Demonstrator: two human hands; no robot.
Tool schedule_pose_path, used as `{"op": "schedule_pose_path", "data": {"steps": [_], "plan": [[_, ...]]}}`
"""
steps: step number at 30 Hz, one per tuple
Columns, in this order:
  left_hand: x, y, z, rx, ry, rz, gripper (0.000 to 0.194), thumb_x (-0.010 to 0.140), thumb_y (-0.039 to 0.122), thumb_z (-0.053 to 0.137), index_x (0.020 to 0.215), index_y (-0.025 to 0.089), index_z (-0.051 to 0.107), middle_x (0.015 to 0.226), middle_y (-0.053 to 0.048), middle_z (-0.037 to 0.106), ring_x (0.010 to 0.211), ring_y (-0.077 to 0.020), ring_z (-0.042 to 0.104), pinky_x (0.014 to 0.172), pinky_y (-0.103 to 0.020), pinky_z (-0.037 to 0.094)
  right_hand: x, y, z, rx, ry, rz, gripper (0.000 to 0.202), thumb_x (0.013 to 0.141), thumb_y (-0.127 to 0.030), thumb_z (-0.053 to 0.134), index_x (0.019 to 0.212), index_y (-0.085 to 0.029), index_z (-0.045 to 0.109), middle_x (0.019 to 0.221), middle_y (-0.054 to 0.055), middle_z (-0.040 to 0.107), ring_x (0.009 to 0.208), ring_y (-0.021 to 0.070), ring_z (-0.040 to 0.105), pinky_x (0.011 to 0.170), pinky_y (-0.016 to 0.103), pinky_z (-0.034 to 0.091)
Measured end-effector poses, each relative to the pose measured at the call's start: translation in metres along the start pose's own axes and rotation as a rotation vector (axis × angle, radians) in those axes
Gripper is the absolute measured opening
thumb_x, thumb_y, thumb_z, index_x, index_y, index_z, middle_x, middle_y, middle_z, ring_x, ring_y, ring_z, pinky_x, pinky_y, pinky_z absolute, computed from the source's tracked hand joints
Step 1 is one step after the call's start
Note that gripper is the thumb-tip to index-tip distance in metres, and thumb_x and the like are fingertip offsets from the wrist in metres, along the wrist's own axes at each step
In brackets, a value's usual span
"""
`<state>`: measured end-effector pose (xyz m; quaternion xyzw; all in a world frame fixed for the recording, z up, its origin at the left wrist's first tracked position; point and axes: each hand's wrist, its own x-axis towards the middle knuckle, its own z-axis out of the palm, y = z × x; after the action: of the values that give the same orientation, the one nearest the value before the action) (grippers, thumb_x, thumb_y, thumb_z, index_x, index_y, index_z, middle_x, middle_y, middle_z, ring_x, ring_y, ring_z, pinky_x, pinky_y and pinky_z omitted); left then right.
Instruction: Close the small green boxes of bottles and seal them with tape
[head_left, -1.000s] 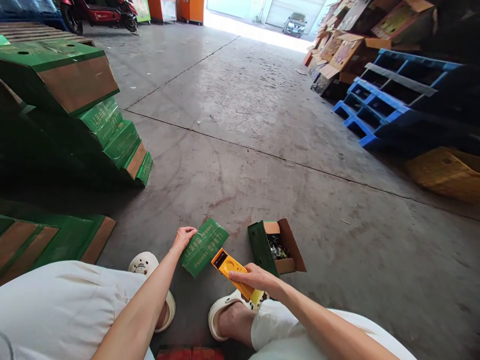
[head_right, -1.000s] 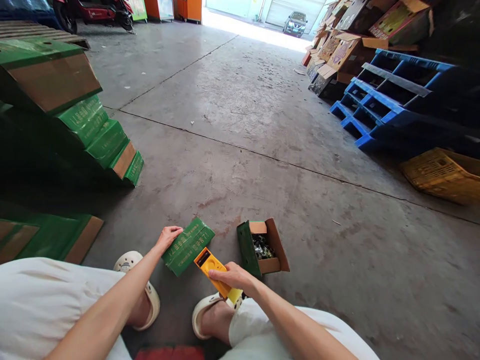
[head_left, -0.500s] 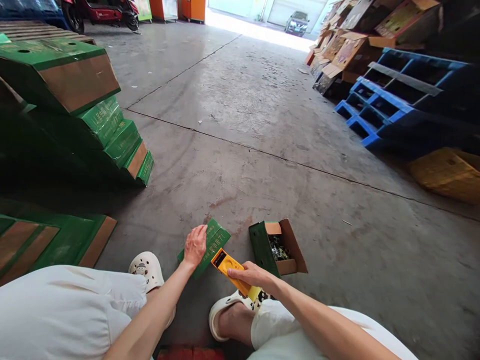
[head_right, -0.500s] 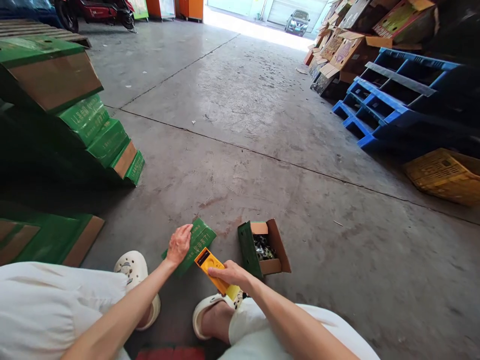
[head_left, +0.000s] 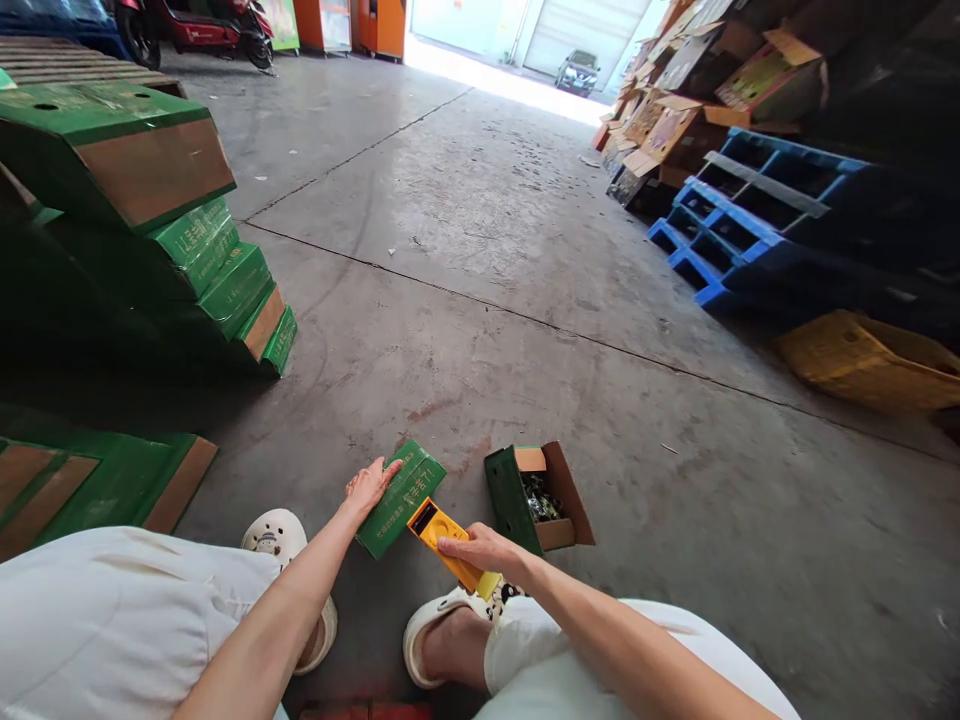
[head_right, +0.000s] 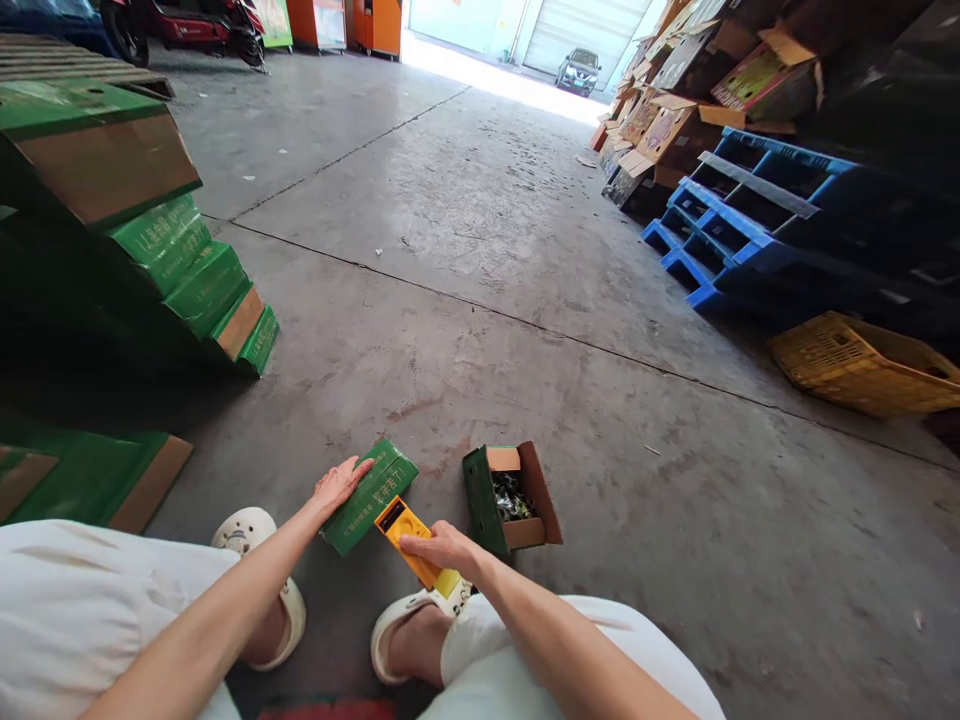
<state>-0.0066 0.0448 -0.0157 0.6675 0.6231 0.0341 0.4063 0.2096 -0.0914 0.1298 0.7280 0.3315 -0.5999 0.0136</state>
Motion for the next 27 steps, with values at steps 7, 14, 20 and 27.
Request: {"op": "schedule_pose_path", "data": {"steps": [7,14,20,27], "plan": [[-0.042,0.003,0.047,0.392,0.229,0.428,0.073,0.105,0.044,0.050,0.171,0.022,0.028,0.179,-0.011,0.018,0.167,-0.0292,0.013,0.134,-0.057,0.007,-0.004,0.002,-0.001,-0.033,0.018,0.005,0.048,0.089,-0.061,0.076,0.074,-0.016,0.068,0.075,0.003,0.067,0.064,0.0135,0.060,0.053,0.022,0.036],[-0.062,-0.016,0.035,0.507,0.122,0.556,0.078,0.100,0.039,0.057,0.171,0.032,0.025,0.179,-0.008,0.012,0.167,-0.0326,0.004,0.133,-0.064,0.005,-0.008,-0.002,-0.003,-0.070,0.004,0.006,0.046,0.094,-0.057,0.072,0.075,-0.015,0.069,0.073,0.002,0.066,0.063,0.0125,0.058,0.052,0.021,0.035],[-0.094,-0.023,0.041,0.560,0.080,0.502,0.119,0.077,0.042,0.083,0.172,0.034,0.012,0.179,-0.012,0.000,0.164,-0.0451,-0.010,0.125,-0.078,-0.003,-0.007,-0.003,-0.004,-0.079,-0.006,0.013,0.048,0.091,-0.060,0.075,0.077,-0.015,0.071,0.072,0.002,0.067,0.062,0.0131,0.058,0.053,0.022,0.036],[-0.073,-0.021,0.000,0.491,0.016,0.412,0.101,0.089,0.034,0.069,0.172,0.034,0.012,0.180,-0.008,-0.002,0.165,-0.0449,-0.006,0.124,-0.077,0.015,-0.007,-0.012,-0.005,-0.061,-0.032,-0.085,0.048,0.094,-0.060,0.071,0.077,-0.015,0.070,0.075,0.003,0.066,0.065,0.0123,0.057,0.053,0.020,0.036]]}}
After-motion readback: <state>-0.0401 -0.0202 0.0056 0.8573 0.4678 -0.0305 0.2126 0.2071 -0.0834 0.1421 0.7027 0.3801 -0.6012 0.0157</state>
